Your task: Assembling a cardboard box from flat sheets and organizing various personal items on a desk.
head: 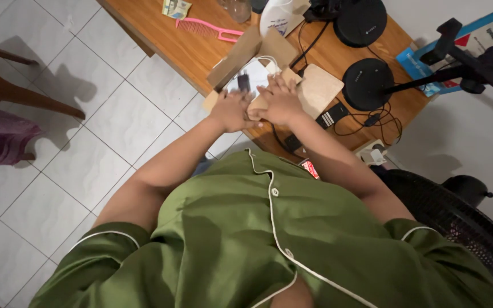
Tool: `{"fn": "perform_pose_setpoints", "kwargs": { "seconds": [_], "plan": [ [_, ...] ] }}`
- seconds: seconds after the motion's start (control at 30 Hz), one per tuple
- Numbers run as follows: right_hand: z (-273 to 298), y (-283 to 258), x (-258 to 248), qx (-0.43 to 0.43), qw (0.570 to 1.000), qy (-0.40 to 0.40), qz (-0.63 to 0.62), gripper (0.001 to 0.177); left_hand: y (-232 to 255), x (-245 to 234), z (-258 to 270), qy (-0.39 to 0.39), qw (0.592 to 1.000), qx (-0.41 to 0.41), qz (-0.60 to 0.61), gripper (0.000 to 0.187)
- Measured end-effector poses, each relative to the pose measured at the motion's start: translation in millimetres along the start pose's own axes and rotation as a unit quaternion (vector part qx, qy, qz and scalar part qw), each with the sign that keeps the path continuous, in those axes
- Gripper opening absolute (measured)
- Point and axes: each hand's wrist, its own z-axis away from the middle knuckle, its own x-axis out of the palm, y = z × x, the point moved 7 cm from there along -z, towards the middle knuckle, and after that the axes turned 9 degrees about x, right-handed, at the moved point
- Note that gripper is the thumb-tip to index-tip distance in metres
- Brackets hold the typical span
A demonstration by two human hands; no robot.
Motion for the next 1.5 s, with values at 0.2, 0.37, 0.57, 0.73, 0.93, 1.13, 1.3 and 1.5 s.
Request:
{"fn": "perform_pose_setpoints", "kwargs": {
  "seconds": [0.2, 0.37, 0.57, 0.73, 0.93, 1.13, 1.3, 1.5],
  "plan": [
    [0, -1, -12, 0.061, 0.997, 0.05, 0.002, 0.108, -9, -31, 23, 0.289, 0.944, 0.158, 0.019, 0.104],
    [-17, 1, -9, 0.129, 0.989, 0.041, -0.065, 0.101, -14, -59, 40, 0.222, 0.898, 0.191, 0.328, 0.048],
    [-23, -51, -40, 0.007, 0.927, 0.167, -0.334, 0.061, -58, -109, 77, 0.363, 0.853, 0.26, 0.269, 0.022],
    [-37, -90, -34, 0.032, 0.85, 0.039, -0.525, 0.054, -106, -135, 100, 0.38, 0.861, 0.215, 0.262, 0.023],
    [-27, -106, -55, 0.032, 0.852, 0.056, -0.519, 0.05, -135, -132, 92, 0.331, 0.876, 0.184, 0.298, 0.025],
    [-12, -89, -90, -0.004, 0.794, 0.093, -0.6, 0.041, -121, -147, 78, 0.314, 0.872, 0.231, 0.298, 0.026],
    [-5, -32, -130, 0.01, 0.745, 0.138, -0.653, 0.026, -100, -156, 52, 0.287, 0.858, 0.24, 0.353, 0.025],
    [-11, 87, -162, 0.005, 0.734, 0.352, -0.58, 0.019, -109, -135, 5, 0.321, 0.869, 0.194, 0.323, 0.032]
  ]
}}
